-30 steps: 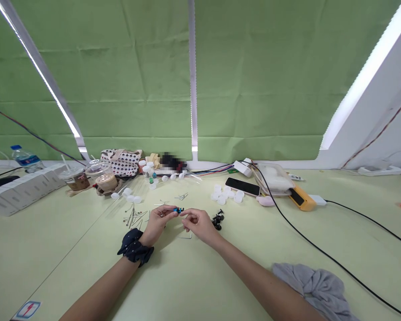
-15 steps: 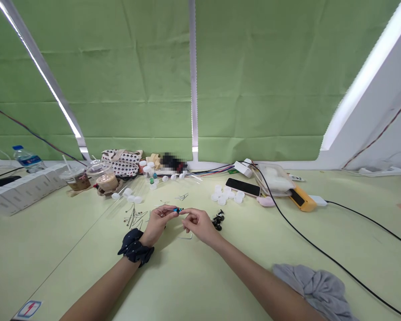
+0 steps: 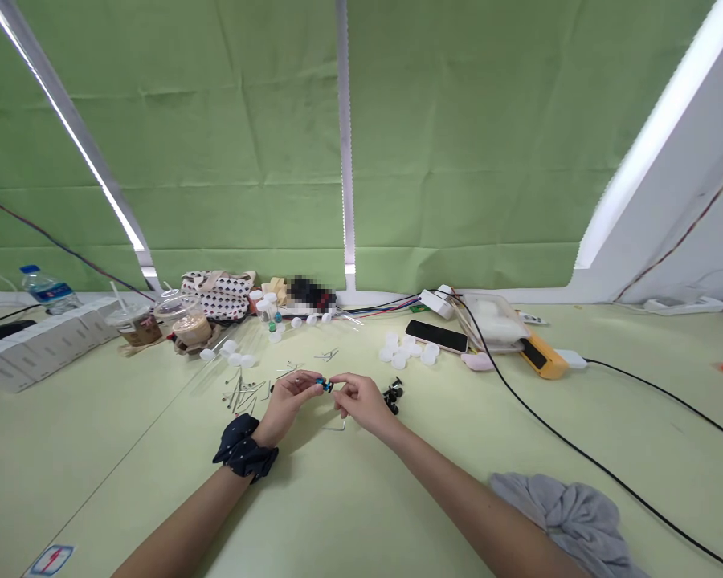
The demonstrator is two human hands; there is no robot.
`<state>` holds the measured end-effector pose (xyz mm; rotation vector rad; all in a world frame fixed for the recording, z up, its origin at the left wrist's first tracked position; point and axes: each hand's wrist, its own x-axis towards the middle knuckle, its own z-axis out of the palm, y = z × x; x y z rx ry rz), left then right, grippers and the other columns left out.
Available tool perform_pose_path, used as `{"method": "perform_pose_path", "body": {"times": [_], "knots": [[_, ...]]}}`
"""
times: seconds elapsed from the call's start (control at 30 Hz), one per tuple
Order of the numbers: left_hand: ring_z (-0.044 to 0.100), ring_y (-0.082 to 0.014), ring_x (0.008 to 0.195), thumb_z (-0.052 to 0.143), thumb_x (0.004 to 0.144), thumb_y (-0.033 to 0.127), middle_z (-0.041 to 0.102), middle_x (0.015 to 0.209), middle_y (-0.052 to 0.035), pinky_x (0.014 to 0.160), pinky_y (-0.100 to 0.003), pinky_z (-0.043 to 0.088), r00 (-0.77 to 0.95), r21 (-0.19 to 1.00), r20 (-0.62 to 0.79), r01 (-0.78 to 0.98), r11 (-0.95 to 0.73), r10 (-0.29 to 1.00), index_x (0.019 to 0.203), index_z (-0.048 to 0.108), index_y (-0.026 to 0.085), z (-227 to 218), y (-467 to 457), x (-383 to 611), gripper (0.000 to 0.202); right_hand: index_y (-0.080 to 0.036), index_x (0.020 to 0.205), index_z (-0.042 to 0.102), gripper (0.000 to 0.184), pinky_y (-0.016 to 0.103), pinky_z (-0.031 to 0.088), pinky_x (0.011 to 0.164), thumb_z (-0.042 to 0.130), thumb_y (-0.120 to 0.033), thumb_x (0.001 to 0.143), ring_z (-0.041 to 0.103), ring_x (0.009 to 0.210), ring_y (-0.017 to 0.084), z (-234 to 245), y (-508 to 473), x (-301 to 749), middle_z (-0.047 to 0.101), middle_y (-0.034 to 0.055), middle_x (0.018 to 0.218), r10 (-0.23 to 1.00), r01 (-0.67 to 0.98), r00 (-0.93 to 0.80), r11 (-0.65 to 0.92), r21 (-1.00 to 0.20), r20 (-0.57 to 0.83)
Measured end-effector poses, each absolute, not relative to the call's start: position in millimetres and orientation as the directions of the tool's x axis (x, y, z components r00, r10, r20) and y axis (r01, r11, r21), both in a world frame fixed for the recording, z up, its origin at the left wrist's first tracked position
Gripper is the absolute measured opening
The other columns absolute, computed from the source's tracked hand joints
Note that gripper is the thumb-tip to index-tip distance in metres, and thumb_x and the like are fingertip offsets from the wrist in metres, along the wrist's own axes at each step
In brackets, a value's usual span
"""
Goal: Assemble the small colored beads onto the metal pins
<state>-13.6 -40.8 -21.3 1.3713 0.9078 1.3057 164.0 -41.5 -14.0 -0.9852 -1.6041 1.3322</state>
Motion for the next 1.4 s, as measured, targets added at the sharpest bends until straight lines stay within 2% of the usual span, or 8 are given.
{"method": "perform_pose_path", "body": {"times": [0.17, 0.27, 0.37, 0.57, 0.87, 1.03, 1.23, 1.4], "knots": [[0.059, -0.0183, 0.089, 0.055, 0.081, 0.032, 0.058, 0.096, -0.0078, 0.076, -0.031, 0.05, 0.248, 0.918, 0.326, 0.146, -0.368, 0.912, 0.097, 0.062, 0.017, -20, -46, -7, 0.023, -0.016, 0.095, 0.063, 0.042, 0.023, 0.041, 0.048, 0.04, -0.049, 0.084, 0.049, 0.05, 0.009, -3, -43, 166, 0.058, 0.005, 0.078, 0.963, 0.125, -0.166, 0.234, -0.964, 0.212], [0.055, -0.0168, 0.083, 0.048, 0.084, 0.032, 0.054, 0.093, -0.0066, 0.062, -0.026, 0.049, 0.333, 0.815, 0.358, 0.344, -0.466, 0.872, 0.1, 0.062, 0.02, -16, -51, -5, 0.025, -0.02, 0.101, 0.063, 0.038, 0.023, 0.04, 0.054, 0.048, -0.048, 0.081, 0.049, 0.059, 0.012, 7, -49, 167, 0.058, 0.0043, 0.081, 0.925, 0.225, -0.171, 0.371, -0.901, 0.338], [0.052, -0.0155, 0.08, 0.046, 0.085, 0.027, 0.052, 0.089, -0.0055, 0.063, -0.025, 0.047, 0.449, 0.705, 0.373, 0.433, -0.562, 0.812, 0.101, 0.062, 0.021, -8, -55, -3, 0.024, -0.02, 0.094, 0.064, 0.031, 0.023, 0.037, 0.055, 0.052, -0.045, 0.08, 0.046, 0.06, 0.012, 8, -51, 167, 0.056, 0.0015, 0.071, 0.898, 0.299, -0.24, 0.429, -0.852, 0.368], [0.053, -0.014, 0.078, 0.05, 0.083, 0.023, 0.054, 0.09, -0.0053, 0.067, -0.024, 0.046, 0.555, 0.698, 0.332, 0.399, -0.594, 0.763, 0.089, 0.063, 0.019, 7, -57, 2, 0.015, -0.017, 0.063, 0.055, 0.044, 0.022, 0.032, 0.05, 0.036, -0.05, 0.087, 0.04, 0.048, 0.01, 0, -44, 168, 0.043, -0.0036, 0.05, 0.882, 0.17, -0.383, 0.359, -0.918, 0.275], [0.059, -0.0167, 0.083, 0.068, 0.07, 0.028, 0.056, 0.101, -0.0078, 0.077, -0.031, 0.049, 0.561, 0.879, 0.25, 0.21, -0.428, 0.789, 0.106, 0.059, 0.02, 8, -51, 7, 0.038, -0.017, 0.052, 0.049, 0.053, 0.022, 0.031, 0.047, 0.033, -0.054, 0.086, 0.039, 0.041, 0.01, -2, -37, 173, 0.038, -0.0039, 0.04, 0.952, 0.095, -0.183, 0.265, -0.96, 0.245], [0.062, -0.018, 0.084, 0.065, 0.073, 0.022, 0.054, 0.106, -0.009, 0.076, -0.032, 0.051, 0.587, 0.922, 0.206, 0.152, -0.356, 0.783, 0.115, 0.051, 0.022, 9, -48, 12, 0.045, -0.018, 0.052, 0.049, 0.052, 0.022, 0.03, 0.046, 0.033, -0.053, 0.087, 0.038, 0.04, 0.01, 3, -37, 174, 0.039, -0.0037, 0.041, 0.954, 0.071, -0.164, 0.266, -0.962, 0.251], [0.057, -0.0138, 0.077, 0.066, 0.068, 0.012, 0.048, 0.103, -0.0045, 0.072, -0.031, 0.051, 0.381, 0.741, 0.411, 0.389, -0.547, 0.828, 0.111, 0.053, 0.026, 1, -42, 22, 0.046, -0.018, 0.054, 0.047, 0.052, 0.023, 0.031, 0.048, 0.032, -0.055, 0.086, 0.04, 0.044, 0.011, -2, -34, 173, 0.043, -0.0021, 0.045, 0.973, 0.039, -0.03, 0.229, -0.973, 0.228], [0.055, -0.0151, 0.082, 0.06, 0.071, 0.005, 0.045, 0.101, -0.0035, 0.076, -0.033, 0.05, 0.344, 0.593, 0.502, 0.531, -0.605, 0.794, 0.113, 0.05, 0.028, -13, -41, 33, 0.049, -0.018, 0.054, 0.046, 0.052, 0.023, 0.029, 0.046, 0.032, -0.056, 0.086, 0.039, 0.044, 0.011, -9, -33, 172, 0.043, -0.0015, 0.045, 0.981, -0.012, 0.045, 0.188, -0.982, 0.187]]}}
